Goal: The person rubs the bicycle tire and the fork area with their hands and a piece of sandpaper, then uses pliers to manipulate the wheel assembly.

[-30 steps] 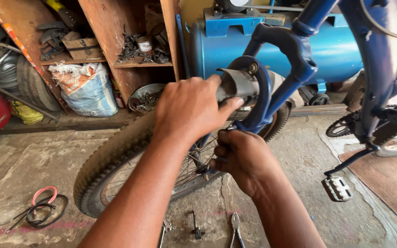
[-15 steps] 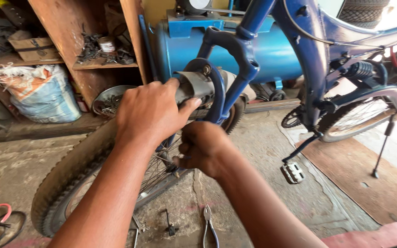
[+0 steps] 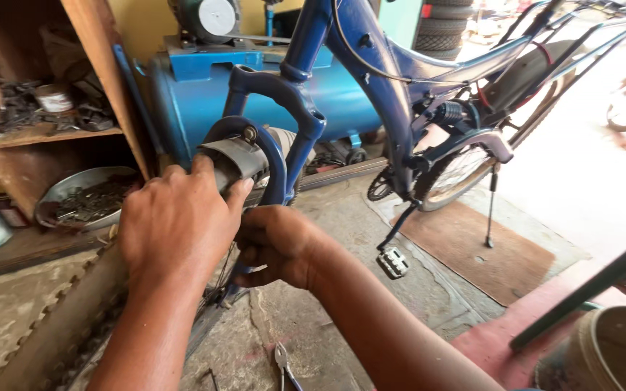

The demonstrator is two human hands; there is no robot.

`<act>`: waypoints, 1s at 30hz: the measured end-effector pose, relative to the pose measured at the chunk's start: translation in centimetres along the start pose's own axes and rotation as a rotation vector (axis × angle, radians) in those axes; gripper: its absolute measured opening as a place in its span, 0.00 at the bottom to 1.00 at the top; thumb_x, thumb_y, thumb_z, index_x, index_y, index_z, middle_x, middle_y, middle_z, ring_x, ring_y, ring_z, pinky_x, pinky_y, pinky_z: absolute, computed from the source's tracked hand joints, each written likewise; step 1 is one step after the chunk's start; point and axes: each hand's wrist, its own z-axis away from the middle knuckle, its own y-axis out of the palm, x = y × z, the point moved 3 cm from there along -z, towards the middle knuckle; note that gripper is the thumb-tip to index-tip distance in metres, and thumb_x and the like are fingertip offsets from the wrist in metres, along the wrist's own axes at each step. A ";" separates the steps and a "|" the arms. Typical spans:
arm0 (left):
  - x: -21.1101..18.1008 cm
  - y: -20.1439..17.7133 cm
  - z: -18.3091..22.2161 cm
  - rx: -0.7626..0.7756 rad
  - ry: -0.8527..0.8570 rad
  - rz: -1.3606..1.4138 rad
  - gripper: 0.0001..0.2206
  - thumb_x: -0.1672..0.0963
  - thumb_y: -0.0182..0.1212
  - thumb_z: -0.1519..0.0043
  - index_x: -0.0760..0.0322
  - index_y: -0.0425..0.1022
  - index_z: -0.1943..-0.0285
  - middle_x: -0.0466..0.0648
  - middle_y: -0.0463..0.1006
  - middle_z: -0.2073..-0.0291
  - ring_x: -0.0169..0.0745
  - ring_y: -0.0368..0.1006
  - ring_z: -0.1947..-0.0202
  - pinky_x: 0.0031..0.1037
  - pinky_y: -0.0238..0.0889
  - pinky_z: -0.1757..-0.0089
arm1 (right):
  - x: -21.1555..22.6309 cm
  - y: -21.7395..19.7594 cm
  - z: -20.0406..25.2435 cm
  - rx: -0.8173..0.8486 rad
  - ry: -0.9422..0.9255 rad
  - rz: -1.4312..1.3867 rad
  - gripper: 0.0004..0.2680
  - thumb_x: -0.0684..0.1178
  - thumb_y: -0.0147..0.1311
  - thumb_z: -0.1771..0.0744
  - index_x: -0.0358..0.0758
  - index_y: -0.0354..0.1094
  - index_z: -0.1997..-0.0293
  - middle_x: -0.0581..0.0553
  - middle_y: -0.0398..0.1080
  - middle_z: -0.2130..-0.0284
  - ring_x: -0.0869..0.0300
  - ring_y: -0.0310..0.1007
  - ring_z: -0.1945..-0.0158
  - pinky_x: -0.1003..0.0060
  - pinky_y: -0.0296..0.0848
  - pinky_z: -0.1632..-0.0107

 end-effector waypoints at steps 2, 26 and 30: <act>0.3 -0.1 0.4 -0.027 0.006 -0.003 0.27 0.39 0.53 0.36 0.63 0.77 0.51 0.59 0.82 0.63 0.55 0.81 0.63 0.40 0.72 0.63 | -0.4 0.5 0.0 -0.015 0.011 0.022 0.09 0.52 0.41 0.31 0.44 0.66 0.66 0.54 0.62 0.75 0.63 0.60 0.73 0.47 0.74 0.59; 0.2 -1.0 0.9 0.016 -0.029 0.000 0.27 0.39 0.49 0.34 0.63 0.77 0.50 0.58 0.83 0.62 0.55 0.82 0.61 0.38 0.74 0.60 | -0.3 0.8 0.0 -0.051 0.012 0.156 0.10 0.55 0.43 0.31 0.46 0.65 0.70 0.54 0.61 0.78 0.62 0.64 0.74 0.42 0.79 0.58; -0.5 -1.5 0.9 0.041 -0.043 0.033 0.27 0.39 0.51 0.36 0.63 0.76 0.49 0.60 0.81 0.59 0.57 0.81 0.60 0.40 0.73 0.62 | -0.4 0.0 0.7 -0.066 0.002 0.211 0.10 0.58 0.44 0.30 0.49 0.63 0.69 0.56 0.60 0.78 0.62 0.61 0.75 0.43 0.77 0.61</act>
